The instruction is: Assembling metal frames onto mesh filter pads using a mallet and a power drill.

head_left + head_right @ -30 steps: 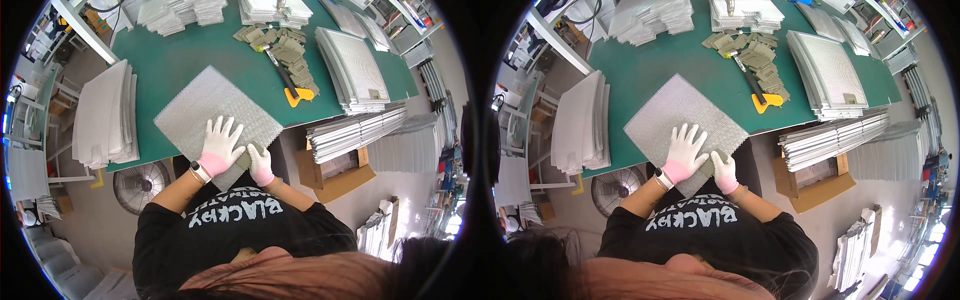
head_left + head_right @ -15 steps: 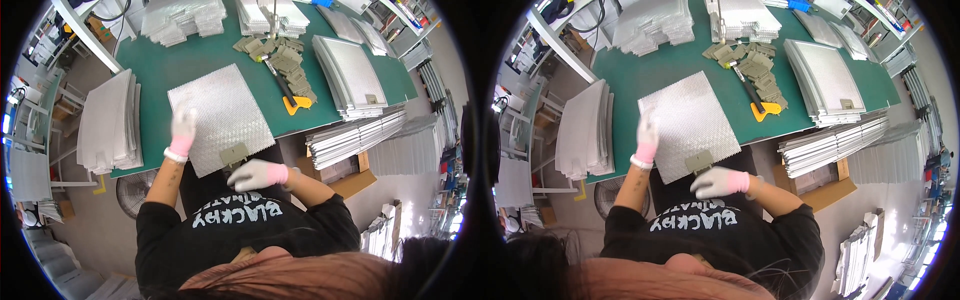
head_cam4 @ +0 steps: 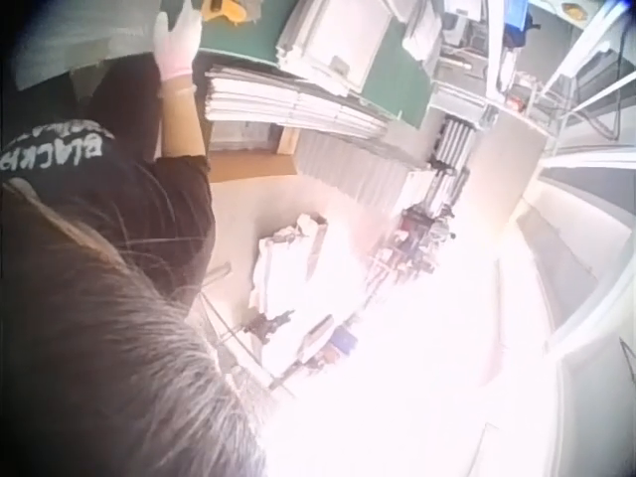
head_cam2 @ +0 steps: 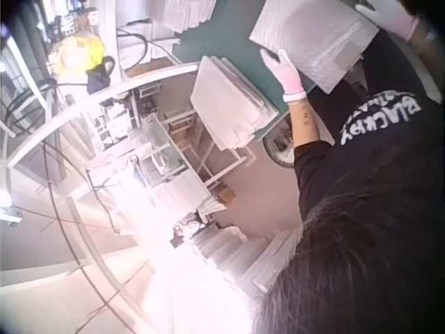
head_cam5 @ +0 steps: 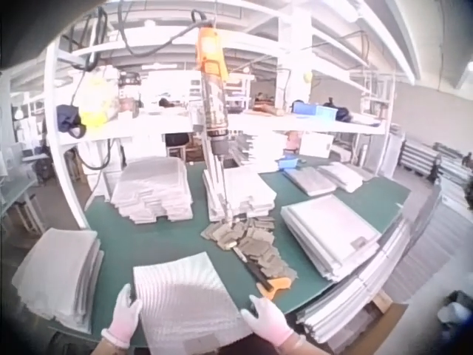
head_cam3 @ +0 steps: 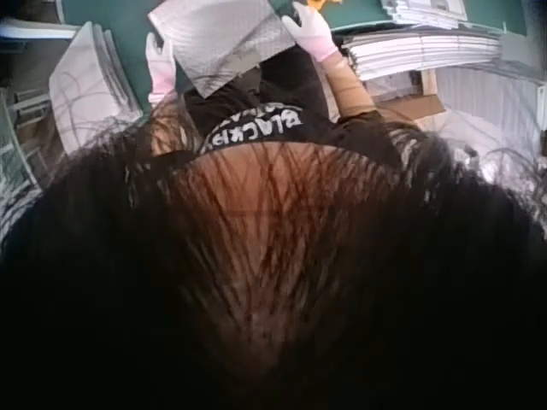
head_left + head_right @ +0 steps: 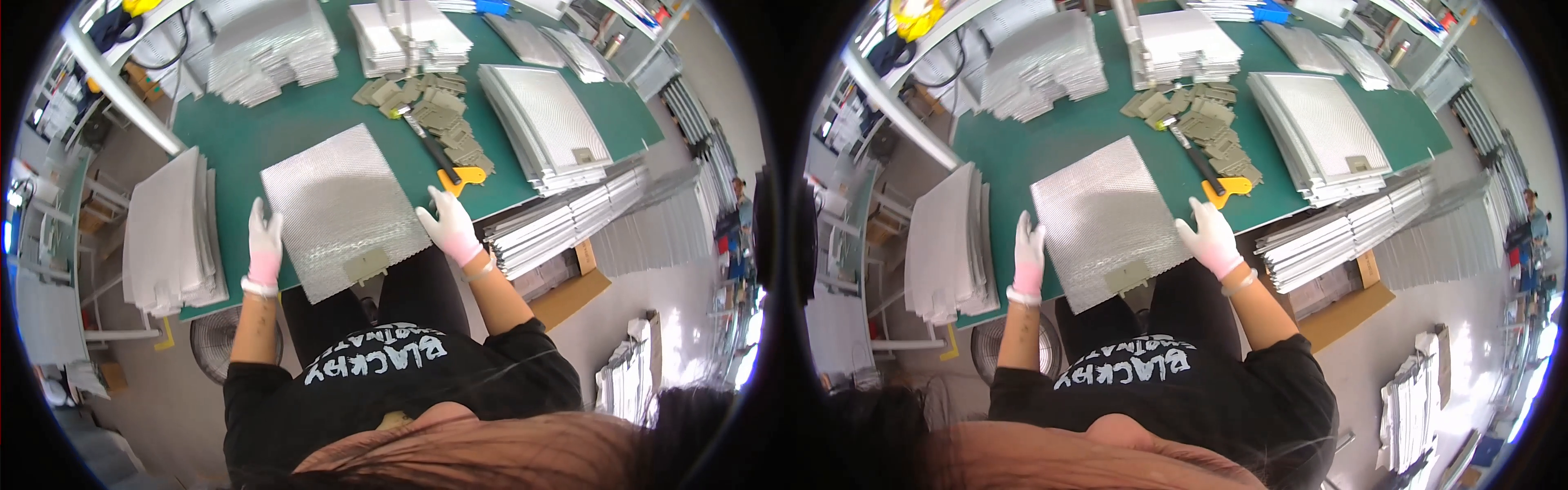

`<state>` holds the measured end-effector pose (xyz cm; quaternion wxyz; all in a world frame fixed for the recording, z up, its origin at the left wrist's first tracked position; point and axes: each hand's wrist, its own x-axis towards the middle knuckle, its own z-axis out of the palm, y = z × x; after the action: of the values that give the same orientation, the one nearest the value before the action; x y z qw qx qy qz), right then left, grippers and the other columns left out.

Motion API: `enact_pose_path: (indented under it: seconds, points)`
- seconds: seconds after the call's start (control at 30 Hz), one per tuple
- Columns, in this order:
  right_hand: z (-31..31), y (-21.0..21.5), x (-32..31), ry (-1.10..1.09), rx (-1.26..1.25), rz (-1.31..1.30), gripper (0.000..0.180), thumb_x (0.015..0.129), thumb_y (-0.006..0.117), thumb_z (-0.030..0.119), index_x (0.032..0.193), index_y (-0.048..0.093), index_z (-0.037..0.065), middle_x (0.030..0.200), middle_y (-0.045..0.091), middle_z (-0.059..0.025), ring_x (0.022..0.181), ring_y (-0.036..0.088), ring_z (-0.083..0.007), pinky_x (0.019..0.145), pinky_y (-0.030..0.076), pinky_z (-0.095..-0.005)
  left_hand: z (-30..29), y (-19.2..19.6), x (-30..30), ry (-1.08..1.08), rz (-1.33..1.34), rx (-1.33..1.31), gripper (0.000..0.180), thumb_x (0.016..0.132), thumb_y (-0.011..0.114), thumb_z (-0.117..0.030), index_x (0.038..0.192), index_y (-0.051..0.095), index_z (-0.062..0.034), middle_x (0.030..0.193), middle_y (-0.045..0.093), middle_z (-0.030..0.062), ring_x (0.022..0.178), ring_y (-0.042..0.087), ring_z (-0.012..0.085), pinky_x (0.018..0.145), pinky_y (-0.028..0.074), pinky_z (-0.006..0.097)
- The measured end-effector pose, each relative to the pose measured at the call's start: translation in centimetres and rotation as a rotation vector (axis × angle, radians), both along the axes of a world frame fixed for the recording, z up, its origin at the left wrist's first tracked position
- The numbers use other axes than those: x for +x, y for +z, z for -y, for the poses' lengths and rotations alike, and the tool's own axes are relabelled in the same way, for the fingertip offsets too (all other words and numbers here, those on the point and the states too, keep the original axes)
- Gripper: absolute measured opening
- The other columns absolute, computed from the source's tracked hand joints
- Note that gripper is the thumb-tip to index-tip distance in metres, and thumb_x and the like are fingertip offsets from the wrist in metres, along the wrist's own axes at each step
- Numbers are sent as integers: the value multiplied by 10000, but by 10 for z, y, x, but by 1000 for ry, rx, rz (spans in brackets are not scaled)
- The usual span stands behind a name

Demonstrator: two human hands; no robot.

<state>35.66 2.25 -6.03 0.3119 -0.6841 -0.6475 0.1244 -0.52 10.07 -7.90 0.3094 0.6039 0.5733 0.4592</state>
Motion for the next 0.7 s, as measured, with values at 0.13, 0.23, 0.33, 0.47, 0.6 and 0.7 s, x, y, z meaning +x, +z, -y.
enact_pose_path:
  seconds: [0.13,0.23,0.33,0.47,0.6,0.7]
  points:
    - [64,-34,42,-214,439,-13,115,850,628,36,952,681,26,898,663,-149,813,640,-340,760,509,-384,77,39,64,-610,-593,197,682,818,705,-333,1370,499,11,1402,488,249,1333,425,426,1127,321,507]
    - [95,-76,103,-428,164,165,219,774,593,-10,954,699,55,939,677,-145,901,639,-339,816,504,-429,87,28,88,-686,-1004,171,791,763,740,-417,1392,475,-16,1472,397,253,1381,324,467,1151,259,544]
    - [103,-100,159,-269,127,336,289,706,582,0,951,720,67,1025,683,-117,997,621,-328,871,505,-441,56,44,84,-766,-859,64,949,719,790,-401,1431,366,59,1485,365,271,1396,319,441,1175,256,490]
    - [94,-100,184,-69,-64,460,348,684,660,92,1024,714,143,1034,654,-100,1017,596,-328,907,481,-452,26,46,64,-981,-715,-2,820,778,742,-366,1371,435,110,1501,354,290,1426,319,390,1182,277,413]
    - [76,-94,203,155,-147,517,300,655,733,137,955,716,156,906,641,-76,942,610,-310,868,484,-443,9,22,44,-1000,-527,43,653,836,679,-349,1306,515,75,1415,463,275,1335,446,358,1135,349,403]
    - [75,-98,210,240,-311,801,78,753,660,145,796,640,82,883,634,-100,859,630,-317,773,513,-435,22,40,72,-958,-572,78,615,810,708,-357,1241,549,52,1332,511,263,1254,493,370,1080,395,428]
